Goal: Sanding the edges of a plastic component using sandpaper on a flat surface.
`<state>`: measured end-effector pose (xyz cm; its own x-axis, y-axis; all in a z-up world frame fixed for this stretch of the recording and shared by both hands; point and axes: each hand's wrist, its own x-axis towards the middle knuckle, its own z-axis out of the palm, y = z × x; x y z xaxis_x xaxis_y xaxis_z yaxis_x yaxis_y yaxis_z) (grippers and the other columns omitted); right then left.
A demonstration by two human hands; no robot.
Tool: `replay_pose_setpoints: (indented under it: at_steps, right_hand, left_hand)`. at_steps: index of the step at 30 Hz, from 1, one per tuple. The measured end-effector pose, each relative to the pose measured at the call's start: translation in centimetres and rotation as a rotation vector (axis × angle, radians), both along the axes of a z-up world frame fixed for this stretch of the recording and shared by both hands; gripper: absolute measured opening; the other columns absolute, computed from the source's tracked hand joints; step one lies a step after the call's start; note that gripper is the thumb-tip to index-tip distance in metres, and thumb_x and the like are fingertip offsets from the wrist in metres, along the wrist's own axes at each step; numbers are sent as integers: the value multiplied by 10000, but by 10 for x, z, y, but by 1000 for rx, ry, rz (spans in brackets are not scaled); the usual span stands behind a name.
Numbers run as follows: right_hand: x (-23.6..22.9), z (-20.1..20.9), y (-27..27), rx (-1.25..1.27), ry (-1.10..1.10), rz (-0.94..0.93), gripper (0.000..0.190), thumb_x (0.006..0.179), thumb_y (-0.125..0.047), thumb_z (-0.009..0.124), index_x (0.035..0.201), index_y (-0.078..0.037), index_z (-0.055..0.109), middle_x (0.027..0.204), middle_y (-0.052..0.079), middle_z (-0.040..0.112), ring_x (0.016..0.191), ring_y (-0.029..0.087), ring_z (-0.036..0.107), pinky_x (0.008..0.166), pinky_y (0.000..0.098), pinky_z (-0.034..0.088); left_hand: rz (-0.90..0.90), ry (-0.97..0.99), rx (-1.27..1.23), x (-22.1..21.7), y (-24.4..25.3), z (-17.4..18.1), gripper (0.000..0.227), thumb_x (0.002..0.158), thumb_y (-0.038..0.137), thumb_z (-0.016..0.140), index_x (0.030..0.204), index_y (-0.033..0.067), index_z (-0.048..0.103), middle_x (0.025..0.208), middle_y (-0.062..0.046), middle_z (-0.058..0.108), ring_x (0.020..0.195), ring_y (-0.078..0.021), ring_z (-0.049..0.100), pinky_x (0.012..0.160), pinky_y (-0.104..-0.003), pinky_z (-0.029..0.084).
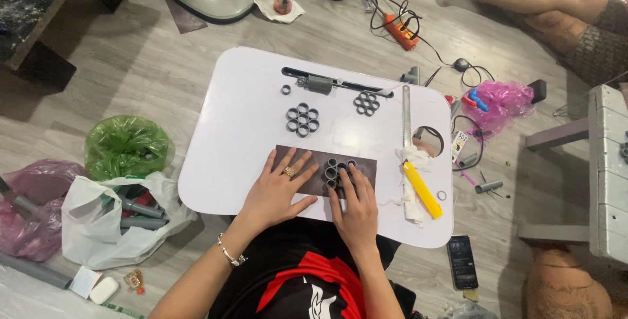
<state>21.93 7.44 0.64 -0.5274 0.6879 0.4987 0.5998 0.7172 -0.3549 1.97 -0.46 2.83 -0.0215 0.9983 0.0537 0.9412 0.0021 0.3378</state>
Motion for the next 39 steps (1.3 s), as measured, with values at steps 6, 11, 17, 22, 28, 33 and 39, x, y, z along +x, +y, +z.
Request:
replay_pose_setpoints:
  at_steps: [6, 11, 17, 22, 28, 33, 39]
  right_hand:
    - [0, 2, 0, -4, 28, 14, 476, 983, -252, 721, 1419, -75, 646, 1400, 145, 635, 1291, 333, 627, 1138, 473, 483]
    - [-1, 0, 3, 6, 86, -15, 435, 974, -207, 724, 1386, -78, 672, 1329, 118, 656, 1265, 307, 639, 1139, 455, 493]
    - [1, 3, 4, 18, 123, -43, 397, 961, -168, 726, 1348, -85, 701, 1244, 78, 639, 1211, 275, 636, 1084, 433, 527]
    - [2, 1, -1, -9, 131, -20, 384, 948, -152, 739, 1326, -83, 718, 1211, 82, 623, 1200, 285, 622, 1051, 432, 537]
    - [5, -7, 4, 13, 135, -28, 384, 936, -138, 762, 1317, -91, 733, 1181, 81, 615, 1167, 288, 623, 1071, 441, 526]
    - [6, -6, 3, 3, 160, -24, 344, 931, -98, 757, 1275, -89, 748, 1102, 53, 629, 1109, 265, 636, 1108, 448, 502]
    - [10, 4, 3, -165, 279, 38, 288, 1002, -89, 679, 1281, -29, 721, 1175, 159, 673, 1123, 297, 645, 967, 395, 556]
  left_hand:
    - [-1, -30, -26, -1, 0, 4, 730, 986, 698, 490, 1570, 261, 497, 1664, -73, 434, 1554, -368, 325, 1266, -642, 128]
    - [1, -10, -23, -3, 3, -2, 740, 985, 708, 484, 1583, 273, 478, 1670, -63, 425, 1558, -359, 319, 1268, -638, 129]
    - [8, -8, -8, -1, 3, 2, 769, 984, 716, 488, 1588, 239, 470, 1662, -72, 435, 1557, -350, 321, 1273, -626, 131]
    - [10, -34, -18, 0, -2, -2, 794, 988, 728, 485, 1587, 208, 473, 1657, -84, 443, 1557, -350, 325, 1273, -623, 130]
    - [19, -36, 5, -2, 1, -3, 791, 984, 715, 499, 1587, 206, 472, 1639, -89, 471, 1551, -351, 346, 1272, -631, 139]
    - [29, -49, 33, -2, 2, -9, 761, 1010, 690, 483, 1572, 177, 493, 1628, -110, 483, 1552, -344, 349, 1275, -617, 148]
    - [8, 13, 179, -4, 2, -21, 689, 1057, 557, 488, 1564, 91, 472, 1651, -156, 419, 1572, -352, 291, 1272, -553, 202]
